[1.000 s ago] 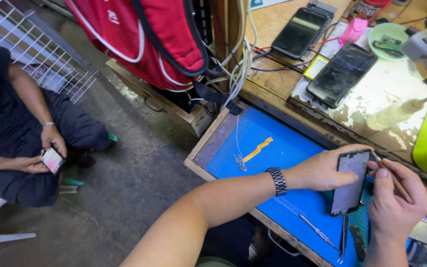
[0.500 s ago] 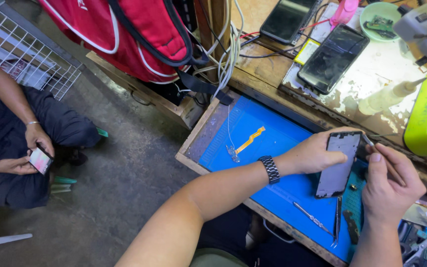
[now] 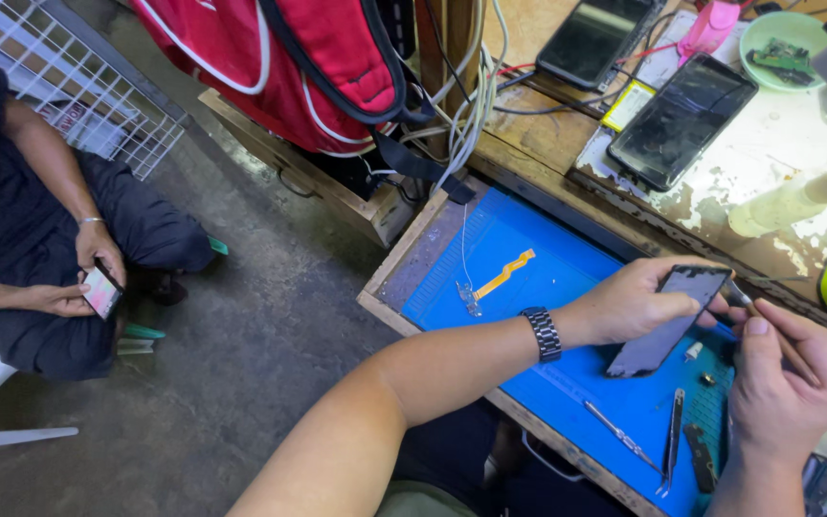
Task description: The person works on a disassembled smartphone chassis, using a small metal tool to scrape and clean adhesive residue from the interior frame. They handle the chassis and a small component, then continue cleaning the edges of the frame with the tool.
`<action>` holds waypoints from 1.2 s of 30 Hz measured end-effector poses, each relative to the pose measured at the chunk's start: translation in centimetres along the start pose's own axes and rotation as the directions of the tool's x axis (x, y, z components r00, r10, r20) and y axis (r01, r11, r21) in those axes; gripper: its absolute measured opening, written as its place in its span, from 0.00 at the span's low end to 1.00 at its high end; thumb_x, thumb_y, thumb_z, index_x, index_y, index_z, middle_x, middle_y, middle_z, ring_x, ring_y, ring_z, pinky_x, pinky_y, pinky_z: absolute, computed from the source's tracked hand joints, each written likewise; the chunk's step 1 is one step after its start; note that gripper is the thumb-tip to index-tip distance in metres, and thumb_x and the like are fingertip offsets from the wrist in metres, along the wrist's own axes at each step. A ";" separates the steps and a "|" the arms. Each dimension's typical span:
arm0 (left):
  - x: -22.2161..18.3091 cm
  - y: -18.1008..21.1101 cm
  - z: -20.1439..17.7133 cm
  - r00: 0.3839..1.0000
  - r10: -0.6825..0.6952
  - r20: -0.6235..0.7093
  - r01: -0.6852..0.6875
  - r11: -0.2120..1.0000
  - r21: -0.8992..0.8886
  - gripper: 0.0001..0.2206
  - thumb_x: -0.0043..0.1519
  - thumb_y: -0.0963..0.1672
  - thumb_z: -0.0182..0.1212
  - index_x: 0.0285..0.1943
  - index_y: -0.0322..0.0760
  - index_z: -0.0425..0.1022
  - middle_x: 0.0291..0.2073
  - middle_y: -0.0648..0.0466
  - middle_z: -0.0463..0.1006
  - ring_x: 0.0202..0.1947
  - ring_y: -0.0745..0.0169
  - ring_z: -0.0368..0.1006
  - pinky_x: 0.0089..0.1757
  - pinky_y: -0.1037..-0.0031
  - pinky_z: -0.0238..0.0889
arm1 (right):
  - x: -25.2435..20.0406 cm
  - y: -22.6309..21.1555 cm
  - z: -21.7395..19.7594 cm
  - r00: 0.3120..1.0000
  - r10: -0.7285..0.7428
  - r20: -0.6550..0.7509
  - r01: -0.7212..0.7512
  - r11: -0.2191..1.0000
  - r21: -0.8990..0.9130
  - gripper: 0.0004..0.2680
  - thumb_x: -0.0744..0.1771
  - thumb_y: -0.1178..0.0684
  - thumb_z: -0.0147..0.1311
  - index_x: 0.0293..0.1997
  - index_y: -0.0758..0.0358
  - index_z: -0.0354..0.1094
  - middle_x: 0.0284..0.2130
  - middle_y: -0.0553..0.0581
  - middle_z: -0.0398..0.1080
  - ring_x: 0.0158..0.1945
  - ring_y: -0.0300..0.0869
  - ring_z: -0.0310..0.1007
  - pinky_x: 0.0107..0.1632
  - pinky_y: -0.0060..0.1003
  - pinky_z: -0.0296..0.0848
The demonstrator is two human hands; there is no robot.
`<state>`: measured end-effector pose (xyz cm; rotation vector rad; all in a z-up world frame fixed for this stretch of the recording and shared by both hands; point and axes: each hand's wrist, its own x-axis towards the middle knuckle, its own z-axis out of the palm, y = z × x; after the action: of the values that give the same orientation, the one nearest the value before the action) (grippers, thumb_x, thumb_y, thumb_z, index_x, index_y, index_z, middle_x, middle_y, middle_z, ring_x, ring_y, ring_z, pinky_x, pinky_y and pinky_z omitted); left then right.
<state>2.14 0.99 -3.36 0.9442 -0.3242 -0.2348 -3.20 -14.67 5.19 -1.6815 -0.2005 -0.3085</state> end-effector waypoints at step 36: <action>-0.2 6.4 -2.9 0.958 0.170 -0.231 -0.229 0.939 -0.259 0.26 0.75 0.53 0.50 0.70 0.27 0.67 0.48 0.41 0.79 0.50 0.52 0.78 0.49 0.64 0.73 | 1.8 0.8 -1.4 0.879 -0.014 0.477 0.175 0.939 -0.296 0.05 0.65 0.63 0.58 0.43 0.69 0.76 0.32 0.56 0.76 0.37 0.39 0.77 0.44 0.32 0.73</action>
<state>3.38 6.82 0.29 0.6389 -0.1870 0.0063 -1.39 -16.25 5.10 -2.0693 -0.6256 0.0048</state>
